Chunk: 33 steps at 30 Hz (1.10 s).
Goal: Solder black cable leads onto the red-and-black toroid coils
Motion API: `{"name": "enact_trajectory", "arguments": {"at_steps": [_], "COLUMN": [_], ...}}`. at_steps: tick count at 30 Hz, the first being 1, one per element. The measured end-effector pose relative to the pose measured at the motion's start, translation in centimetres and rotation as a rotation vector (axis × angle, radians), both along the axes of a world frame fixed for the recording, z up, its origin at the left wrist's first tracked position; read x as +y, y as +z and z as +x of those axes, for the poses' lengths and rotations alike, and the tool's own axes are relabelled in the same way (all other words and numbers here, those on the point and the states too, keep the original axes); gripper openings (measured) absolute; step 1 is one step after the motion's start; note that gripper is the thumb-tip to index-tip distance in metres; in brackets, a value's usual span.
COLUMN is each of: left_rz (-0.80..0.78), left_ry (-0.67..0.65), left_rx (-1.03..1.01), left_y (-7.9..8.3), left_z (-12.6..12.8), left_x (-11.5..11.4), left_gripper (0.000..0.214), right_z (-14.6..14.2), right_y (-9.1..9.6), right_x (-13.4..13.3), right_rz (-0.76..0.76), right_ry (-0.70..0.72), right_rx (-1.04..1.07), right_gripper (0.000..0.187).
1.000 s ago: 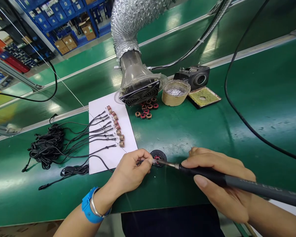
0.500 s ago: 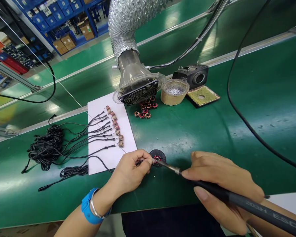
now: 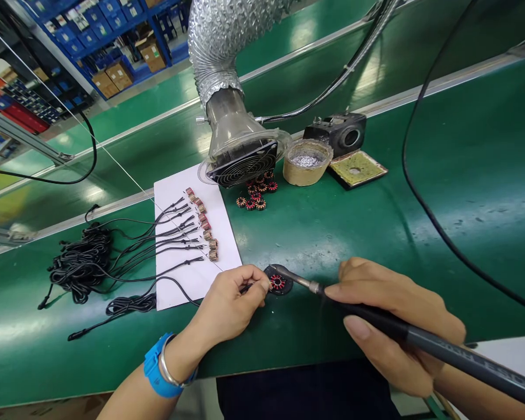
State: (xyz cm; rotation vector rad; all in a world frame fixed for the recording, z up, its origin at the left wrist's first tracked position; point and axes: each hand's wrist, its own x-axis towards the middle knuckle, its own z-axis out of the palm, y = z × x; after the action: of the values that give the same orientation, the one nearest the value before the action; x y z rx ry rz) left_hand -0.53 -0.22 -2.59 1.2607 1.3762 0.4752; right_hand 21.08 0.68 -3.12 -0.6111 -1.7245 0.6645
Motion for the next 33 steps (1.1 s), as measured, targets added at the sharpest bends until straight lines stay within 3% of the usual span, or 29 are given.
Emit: {"name": "enact_trajectory", "arguments": {"at_steps": [6,24,30,33], "left_rz": [-0.005,-0.093,-0.023,0.026], "left_ry": [-0.005,0.027,-0.008,-0.055], "left_rx": [-0.003,-0.04,-0.03,0.025], "left_y": [0.2,-0.5,0.5,1.2], "left_z": [-0.1,-0.3,0.0,0.3], "left_x": [0.2,0.2,-0.2,-0.5], "left_gripper": [0.027,0.037,0.032,0.028], "right_z": [-0.4,-0.4,-0.3,-0.8], "right_y": [-0.5,-0.5,-0.5,-0.2], "right_x": [0.6,0.6,0.7,1.2], "right_rz": [0.068,0.035,-0.024,-0.091], "right_ry": [-0.073,-0.135,-0.118,-0.085], "right_rx": [0.013,0.003,0.021,-0.106], "right_gripper": [0.038,0.03,0.033,0.033]}}
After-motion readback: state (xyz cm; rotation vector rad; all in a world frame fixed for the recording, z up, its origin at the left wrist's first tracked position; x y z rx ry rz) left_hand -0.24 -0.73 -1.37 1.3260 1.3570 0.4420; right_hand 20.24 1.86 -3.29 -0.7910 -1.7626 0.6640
